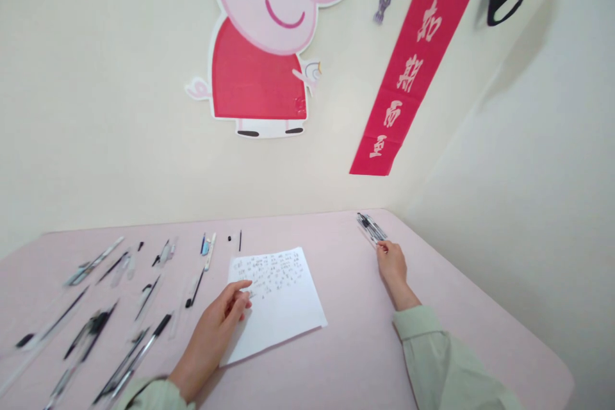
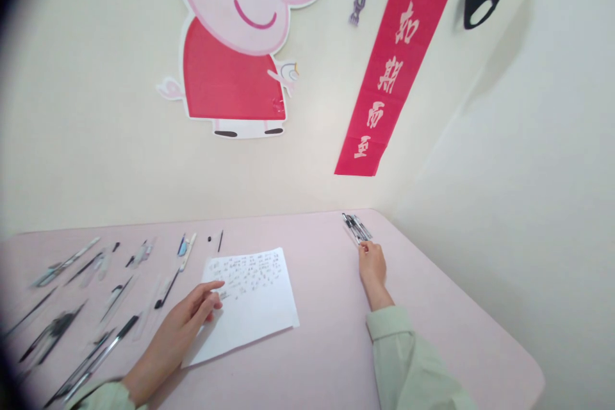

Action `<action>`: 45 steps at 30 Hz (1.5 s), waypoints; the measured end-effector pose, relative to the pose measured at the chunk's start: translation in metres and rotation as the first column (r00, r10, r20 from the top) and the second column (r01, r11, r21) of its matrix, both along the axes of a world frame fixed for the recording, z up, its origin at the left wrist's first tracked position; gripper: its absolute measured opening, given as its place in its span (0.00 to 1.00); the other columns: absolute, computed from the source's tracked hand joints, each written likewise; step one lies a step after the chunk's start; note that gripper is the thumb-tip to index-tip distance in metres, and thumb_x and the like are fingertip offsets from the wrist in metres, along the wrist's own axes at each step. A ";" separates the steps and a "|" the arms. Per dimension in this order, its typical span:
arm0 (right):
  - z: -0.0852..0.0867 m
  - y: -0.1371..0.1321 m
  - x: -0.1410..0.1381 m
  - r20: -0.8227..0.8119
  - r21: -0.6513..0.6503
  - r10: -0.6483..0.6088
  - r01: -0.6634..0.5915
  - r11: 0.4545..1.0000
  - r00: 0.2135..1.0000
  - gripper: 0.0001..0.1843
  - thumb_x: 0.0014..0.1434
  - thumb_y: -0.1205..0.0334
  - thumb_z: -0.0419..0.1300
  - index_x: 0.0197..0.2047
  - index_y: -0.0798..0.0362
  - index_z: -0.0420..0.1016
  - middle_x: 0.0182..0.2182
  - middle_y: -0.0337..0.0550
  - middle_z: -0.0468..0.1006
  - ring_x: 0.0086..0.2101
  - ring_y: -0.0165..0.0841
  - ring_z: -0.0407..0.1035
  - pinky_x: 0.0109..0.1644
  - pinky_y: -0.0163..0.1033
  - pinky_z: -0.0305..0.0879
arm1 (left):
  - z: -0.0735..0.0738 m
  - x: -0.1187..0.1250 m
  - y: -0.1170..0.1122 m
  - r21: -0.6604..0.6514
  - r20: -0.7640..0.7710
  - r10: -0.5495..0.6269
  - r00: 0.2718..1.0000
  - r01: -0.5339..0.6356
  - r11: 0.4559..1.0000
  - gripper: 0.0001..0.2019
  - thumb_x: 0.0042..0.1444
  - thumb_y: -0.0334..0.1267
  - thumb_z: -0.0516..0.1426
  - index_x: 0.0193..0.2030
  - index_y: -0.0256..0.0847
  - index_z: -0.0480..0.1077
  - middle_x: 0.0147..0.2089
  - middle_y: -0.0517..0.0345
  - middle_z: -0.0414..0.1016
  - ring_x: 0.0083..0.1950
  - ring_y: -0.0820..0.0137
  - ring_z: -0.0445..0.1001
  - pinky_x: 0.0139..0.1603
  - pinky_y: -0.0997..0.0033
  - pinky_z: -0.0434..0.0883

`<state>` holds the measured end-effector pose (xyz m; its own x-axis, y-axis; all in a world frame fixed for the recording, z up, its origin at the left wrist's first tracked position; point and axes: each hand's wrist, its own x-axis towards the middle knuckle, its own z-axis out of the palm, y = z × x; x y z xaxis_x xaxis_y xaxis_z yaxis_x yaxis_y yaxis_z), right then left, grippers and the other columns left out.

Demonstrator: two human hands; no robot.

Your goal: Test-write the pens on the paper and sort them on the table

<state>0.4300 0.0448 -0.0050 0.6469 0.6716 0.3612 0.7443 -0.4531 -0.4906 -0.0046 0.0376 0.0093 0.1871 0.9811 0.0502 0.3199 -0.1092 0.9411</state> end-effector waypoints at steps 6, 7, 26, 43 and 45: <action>-0.011 0.011 0.027 0.029 -0.078 -0.173 0.174 0.982 0.985 0.15 0.62 0.62 0.52 0.46 0.55 0.77 0.39 0.51 0.72 0.36 0.36 0.69 0.37 0.38 0.60 | -0.001 0.000 0.001 0.012 -0.032 -0.011 0.999 0.012 1.000 0.22 0.52 0.58 0.52 0.40 0.44 0.74 0.29 0.58 0.76 0.32 0.64 0.74 0.37 0.65 0.70; -0.012 0.014 0.028 0.035 -0.088 -0.182 0.185 0.979 0.983 0.15 0.62 0.61 0.52 0.46 0.54 0.77 0.39 0.51 0.72 0.35 0.36 0.70 0.36 0.38 0.59 | -0.001 0.001 0.001 0.022 -0.039 -0.016 0.999 0.017 1.000 0.21 0.53 0.57 0.52 0.40 0.44 0.74 0.29 0.58 0.76 0.31 0.64 0.73 0.36 0.66 0.70; -0.016 0.029 0.031 0.076 -0.012 -0.118 0.119 0.993 0.990 0.07 0.58 0.63 0.54 0.38 0.55 0.71 0.36 0.49 0.72 0.34 0.37 0.65 0.34 0.39 0.55 | -0.010 -0.001 0.000 0.111 -0.125 -0.108 0.986 0.122 0.986 0.15 0.60 0.47 0.49 0.37 0.43 0.74 0.31 0.56 0.76 0.35 0.64 0.74 0.38 0.68 0.68; 0.010 0.074 -0.218 -0.048 -0.031 0.896 -0.897 0.441 0.442 0.12 0.59 0.71 0.52 0.42 0.53 0.74 0.39 0.45 0.75 0.42 0.34 0.68 0.49 0.38 0.61 | -0.006 0.002 -0.015 0.216 -0.431 -0.172 0.886 0.287 0.933 0.11 0.61 0.35 0.50 0.42 0.46 0.74 0.51 0.59 0.75 0.48 0.68 0.75 0.49 0.71 0.67; 0.011 0.076 -0.248 -0.039 -0.095 0.900 -0.899 0.428 0.433 0.14 0.59 0.71 0.53 0.45 0.53 0.74 0.43 0.47 0.74 0.45 0.35 0.67 0.52 0.39 0.59 | -0.004 0.002 -0.016 0.219 -0.430 -0.174 0.886 0.290 0.932 0.11 0.62 0.35 0.49 0.42 0.45 0.73 0.49 0.59 0.75 0.46 0.68 0.75 0.48 0.71 0.67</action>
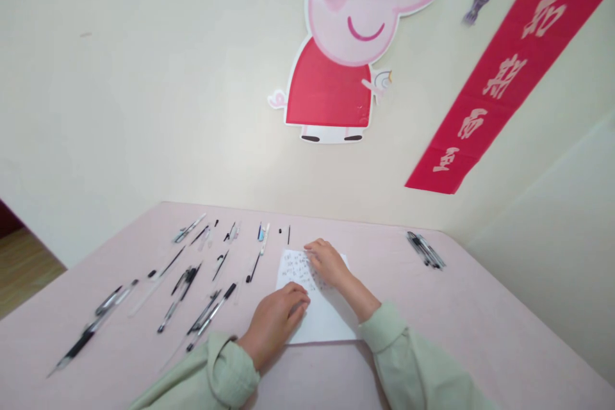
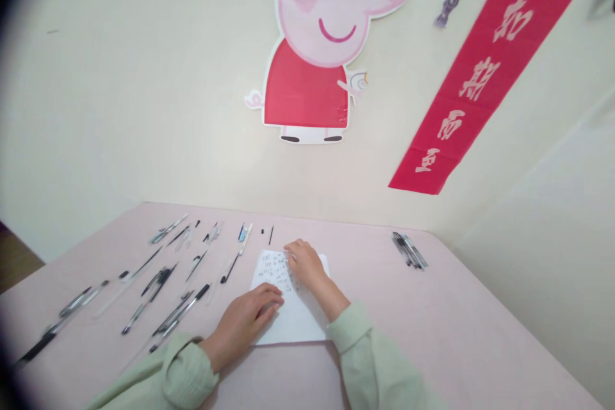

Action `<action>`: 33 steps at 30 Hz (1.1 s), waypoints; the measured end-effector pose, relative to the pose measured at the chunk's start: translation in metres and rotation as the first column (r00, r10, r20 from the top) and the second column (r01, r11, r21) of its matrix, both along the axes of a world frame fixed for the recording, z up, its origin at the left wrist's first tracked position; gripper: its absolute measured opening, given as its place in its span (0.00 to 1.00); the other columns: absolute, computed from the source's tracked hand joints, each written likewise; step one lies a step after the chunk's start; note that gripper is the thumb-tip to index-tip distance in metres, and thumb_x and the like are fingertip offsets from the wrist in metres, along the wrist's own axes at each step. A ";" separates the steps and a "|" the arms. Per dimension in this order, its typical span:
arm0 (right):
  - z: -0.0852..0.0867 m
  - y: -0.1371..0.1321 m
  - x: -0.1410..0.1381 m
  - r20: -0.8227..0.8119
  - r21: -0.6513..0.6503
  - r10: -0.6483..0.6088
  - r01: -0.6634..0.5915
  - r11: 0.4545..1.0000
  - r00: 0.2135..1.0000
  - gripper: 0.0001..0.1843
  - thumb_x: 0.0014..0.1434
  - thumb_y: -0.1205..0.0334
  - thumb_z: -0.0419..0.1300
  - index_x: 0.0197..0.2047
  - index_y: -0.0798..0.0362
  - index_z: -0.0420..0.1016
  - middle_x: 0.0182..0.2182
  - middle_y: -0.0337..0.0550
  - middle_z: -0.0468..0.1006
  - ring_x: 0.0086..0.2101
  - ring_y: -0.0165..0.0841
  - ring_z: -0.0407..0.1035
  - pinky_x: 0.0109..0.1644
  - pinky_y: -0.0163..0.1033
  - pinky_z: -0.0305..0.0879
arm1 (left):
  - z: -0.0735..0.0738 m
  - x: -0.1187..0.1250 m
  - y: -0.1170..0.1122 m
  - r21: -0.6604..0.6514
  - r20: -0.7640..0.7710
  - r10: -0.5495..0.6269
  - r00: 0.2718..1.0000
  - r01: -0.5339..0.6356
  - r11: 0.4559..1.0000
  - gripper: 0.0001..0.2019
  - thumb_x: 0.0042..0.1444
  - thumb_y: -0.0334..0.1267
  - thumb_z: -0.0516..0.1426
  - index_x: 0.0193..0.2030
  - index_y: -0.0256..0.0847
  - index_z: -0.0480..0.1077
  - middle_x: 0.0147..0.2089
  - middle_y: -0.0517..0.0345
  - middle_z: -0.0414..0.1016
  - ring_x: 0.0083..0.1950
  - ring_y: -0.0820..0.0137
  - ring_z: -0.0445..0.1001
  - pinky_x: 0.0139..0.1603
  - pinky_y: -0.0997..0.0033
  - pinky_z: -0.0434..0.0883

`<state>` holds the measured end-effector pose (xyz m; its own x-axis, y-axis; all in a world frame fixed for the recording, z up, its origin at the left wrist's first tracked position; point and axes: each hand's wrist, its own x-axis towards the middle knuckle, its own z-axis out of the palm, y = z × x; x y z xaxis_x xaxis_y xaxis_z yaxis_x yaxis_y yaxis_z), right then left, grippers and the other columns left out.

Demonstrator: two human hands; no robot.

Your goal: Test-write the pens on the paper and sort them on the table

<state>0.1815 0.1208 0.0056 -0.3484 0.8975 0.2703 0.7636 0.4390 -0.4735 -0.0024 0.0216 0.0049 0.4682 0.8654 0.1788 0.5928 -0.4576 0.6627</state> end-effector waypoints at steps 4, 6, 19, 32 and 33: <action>-0.003 -0.003 -0.024 0.059 -0.014 -0.053 0.054 0.998 0.997 0.14 0.59 0.71 0.55 0.47 0.52 0.75 0.44 0.46 0.74 0.47 0.36 0.65 0.52 0.39 0.58 | 0.004 0.001 -0.001 0.007 -0.033 0.020 0.999 -0.019 1.000 0.12 0.64 0.37 0.47 0.40 0.44 0.72 0.44 0.58 0.75 0.42 0.69 0.75 0.44 0.72 0.68; -0.005 -0.009 -0.026 0.054 0.005 -0.074 0.074 0.997 0.996 0.14 0.59 0.70 0.56 0.47 0.51 0.75 0.44 0.45 0.73 0.47 0.36 0.65 0.52 0.39 0.58 | 0.004 0.001 -0.001 0.028 -0.076 0.042 0.996 -0.040 0.999 0.12 0.65 0.37 0.47 0.40 0.44 0.72 0.43 0.57 0.75 0.41 0.68 0.75 0.42 0.72 0.68; 0.002 -0.035 -0.035 0.148 -0.015 -0.072 0.075 0.997 0.986 0.13 0.58 0.69 0.57 0.46 0.50 0.75 0.43 0.45 0.73 0.45 0.36 0.65 0.49 0.37 0.58 | 0.003 0.001 -0.002 0.129 -0.292 0.166 0.942 -0.133 0.983 0.11 0.64 0.36 0.48 0.40 0.44 0.71 0.45 0.57 0.73 0.40 0.68 0.75 0.37 0.71 0.66; 0.015 0.044 -0.076 0.205 -0.174 -0.323 0.359 0.917 0.924 0.04 0.57 0.65 0.55 0.36 0.51 0.70 0.36 0.42 0.77 0.35 0.32 0.69 0.33 0.34 0.55 | 0.006 0.001 -0.001 0.063 -0.247 0.181 0.952 -0.170 0.983 0.11 0.65 0.37 0.47 0.41 0.45 0.70 0.46 0.59 0.73 0.41 0.70 0.75 0.36 0.72 0.65; 0.015 0.046 -0.079 0.211 -0.173 -0.336 0.374 0.911 0.918 0.04 0.58 0.66 0.54 0.37 0.51 0.69 0.37 0.43 0.77 0.35 0.33 0.70 0.33 0.35 0.56 | 0.005 0.001 -0.001 0.060 -0.240 0.182 0.954 -0.173 0.983 0.11 0.65 0.37 0.46 0.41 0.45 0.70 0.46 0.58 0.73 0.41 0.70 0.75 0.36 0.72 0.65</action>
<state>0.1028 0.1670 0.0206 -0.0205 0.9993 0.0313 0.9284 0.0306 -0.3703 -0.0017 0.0210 0.0104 0.3408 0.9333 0.1127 0.8079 -0.3521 0.4726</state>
